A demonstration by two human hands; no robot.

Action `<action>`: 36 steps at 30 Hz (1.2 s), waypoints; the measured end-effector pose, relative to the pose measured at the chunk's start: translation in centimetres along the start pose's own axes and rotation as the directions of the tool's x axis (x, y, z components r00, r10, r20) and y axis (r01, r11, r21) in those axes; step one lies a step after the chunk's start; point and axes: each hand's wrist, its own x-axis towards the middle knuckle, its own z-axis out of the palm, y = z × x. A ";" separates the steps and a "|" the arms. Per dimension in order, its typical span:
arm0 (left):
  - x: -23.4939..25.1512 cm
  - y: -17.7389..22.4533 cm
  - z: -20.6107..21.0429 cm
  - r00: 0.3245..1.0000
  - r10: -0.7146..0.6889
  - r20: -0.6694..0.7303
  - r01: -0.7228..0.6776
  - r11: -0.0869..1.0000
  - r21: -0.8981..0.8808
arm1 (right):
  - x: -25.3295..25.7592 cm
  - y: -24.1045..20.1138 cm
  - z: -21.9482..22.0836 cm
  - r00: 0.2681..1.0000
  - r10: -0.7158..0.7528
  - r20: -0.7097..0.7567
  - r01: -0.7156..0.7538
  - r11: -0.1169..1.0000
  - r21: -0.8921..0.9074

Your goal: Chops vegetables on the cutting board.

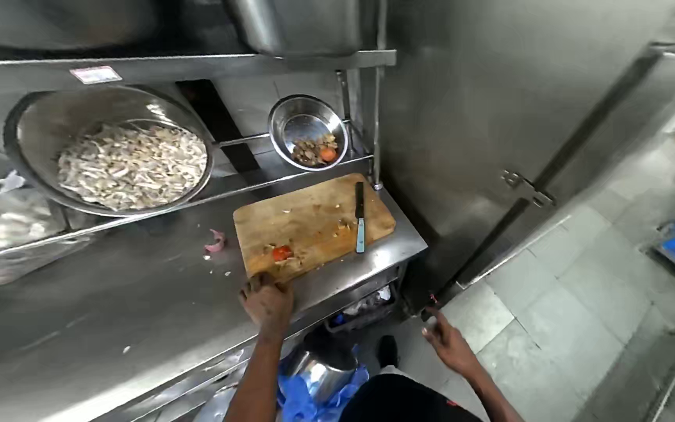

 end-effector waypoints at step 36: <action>-9.6 21.1 6.9 0.994 -0.106 0.012 0.103 0.928 -0.359 | 22.8 -13.4 -3.6 0.979 -0.192 0.064 0.162 0.932 0.325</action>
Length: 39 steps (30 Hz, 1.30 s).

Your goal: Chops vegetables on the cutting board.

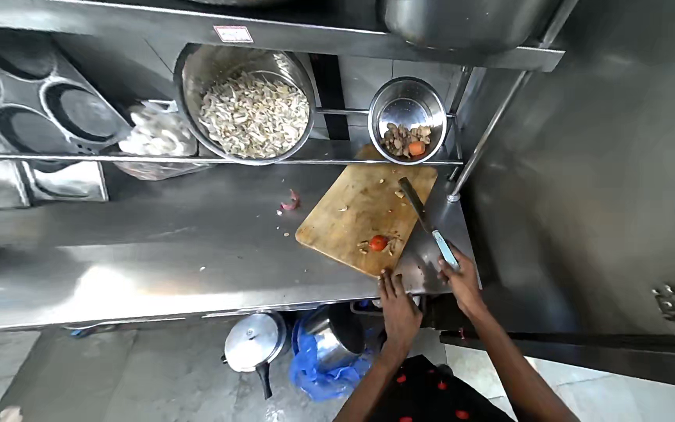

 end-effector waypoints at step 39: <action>10.9 -8.1 -4.3 0.949 0.308 -0.062 -0.305 0.951 0.046 | -2.8 2.9 7.6 0.969 0.238 0.068 -0.054 0.473 -0.879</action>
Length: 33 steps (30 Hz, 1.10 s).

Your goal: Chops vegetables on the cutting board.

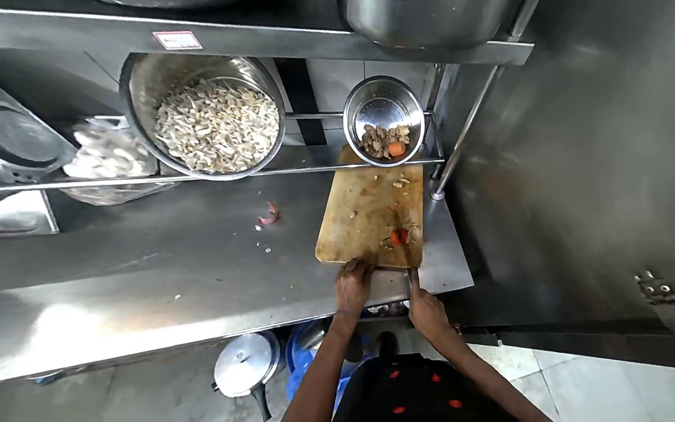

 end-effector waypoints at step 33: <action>0.3 0.7 -1.0 0.999 -0.047 0.026 0.047 0.999 -0.009 | -0.6 2.3 -2.8 0.980 -0.069 -0.184 0.114 0.962 0.250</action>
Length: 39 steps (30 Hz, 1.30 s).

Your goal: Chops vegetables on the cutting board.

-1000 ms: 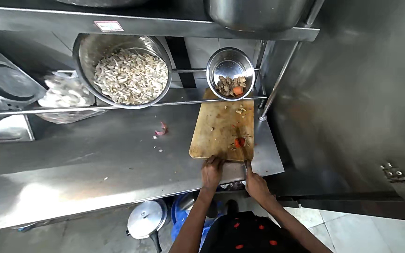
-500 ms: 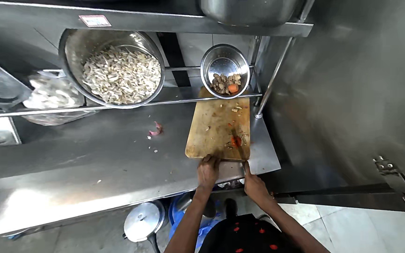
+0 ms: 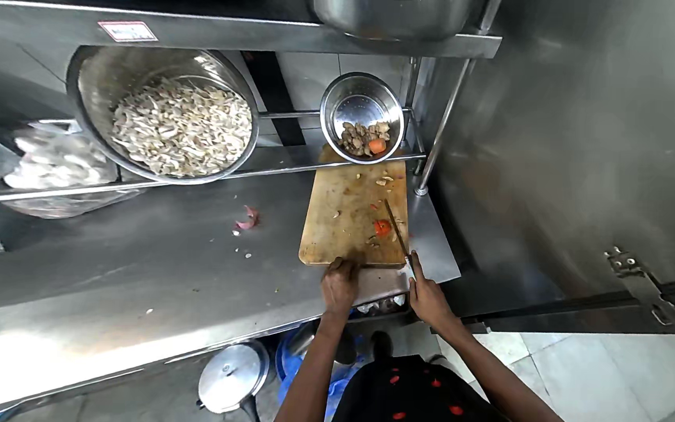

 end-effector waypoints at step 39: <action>0.0 0.1 -0.1 1.000 -0.007 0.029 0.006 0.999 0.034 | -1.8 -0.2 1.3 0.950 0.179 0.256 -0.141 0.977 -0.159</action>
